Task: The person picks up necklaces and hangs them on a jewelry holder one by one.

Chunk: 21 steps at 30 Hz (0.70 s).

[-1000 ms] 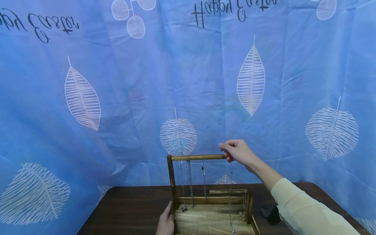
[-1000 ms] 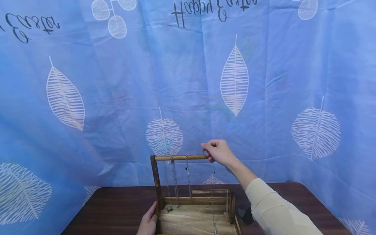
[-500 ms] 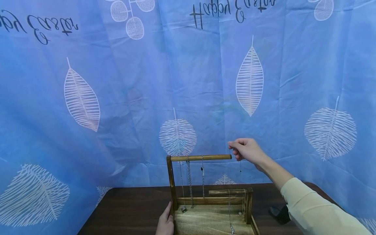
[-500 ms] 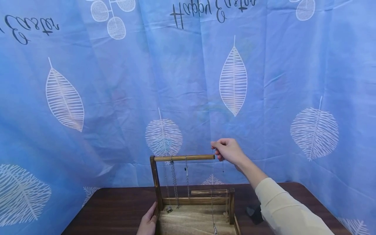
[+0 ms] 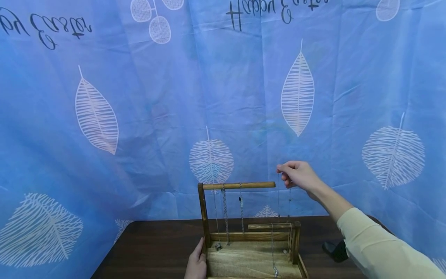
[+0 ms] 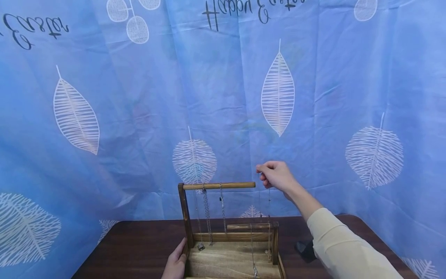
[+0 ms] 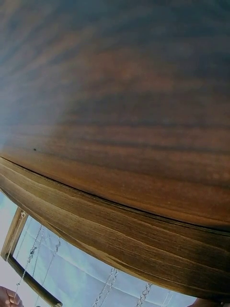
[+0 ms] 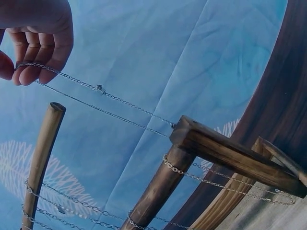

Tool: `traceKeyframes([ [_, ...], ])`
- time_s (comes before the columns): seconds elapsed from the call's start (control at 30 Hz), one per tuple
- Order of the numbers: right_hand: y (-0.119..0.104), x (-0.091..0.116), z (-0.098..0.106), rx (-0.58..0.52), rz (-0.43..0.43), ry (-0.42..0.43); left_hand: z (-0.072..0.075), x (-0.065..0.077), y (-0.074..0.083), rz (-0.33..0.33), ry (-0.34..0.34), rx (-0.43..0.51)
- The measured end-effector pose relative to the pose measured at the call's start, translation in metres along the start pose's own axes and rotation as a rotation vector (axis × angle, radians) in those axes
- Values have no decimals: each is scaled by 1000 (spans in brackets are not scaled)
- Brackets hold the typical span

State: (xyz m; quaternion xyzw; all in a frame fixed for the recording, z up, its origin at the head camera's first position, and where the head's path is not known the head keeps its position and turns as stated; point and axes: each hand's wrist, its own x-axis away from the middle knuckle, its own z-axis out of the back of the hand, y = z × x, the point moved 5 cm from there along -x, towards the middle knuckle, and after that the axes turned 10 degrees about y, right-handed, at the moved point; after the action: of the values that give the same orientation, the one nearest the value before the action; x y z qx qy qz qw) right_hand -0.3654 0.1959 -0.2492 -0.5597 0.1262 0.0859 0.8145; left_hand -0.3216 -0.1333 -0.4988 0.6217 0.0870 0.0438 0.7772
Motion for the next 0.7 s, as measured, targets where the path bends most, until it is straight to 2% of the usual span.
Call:
traceKeyframes([
  [0.33, -1, -2, -10, -5, 5, -24, 1, -2, -1, -10, -36, 12],
  [0.7, -4, -2, -32, -49, -7, -49, 1, 0, 1, -8, 1, -19],
])
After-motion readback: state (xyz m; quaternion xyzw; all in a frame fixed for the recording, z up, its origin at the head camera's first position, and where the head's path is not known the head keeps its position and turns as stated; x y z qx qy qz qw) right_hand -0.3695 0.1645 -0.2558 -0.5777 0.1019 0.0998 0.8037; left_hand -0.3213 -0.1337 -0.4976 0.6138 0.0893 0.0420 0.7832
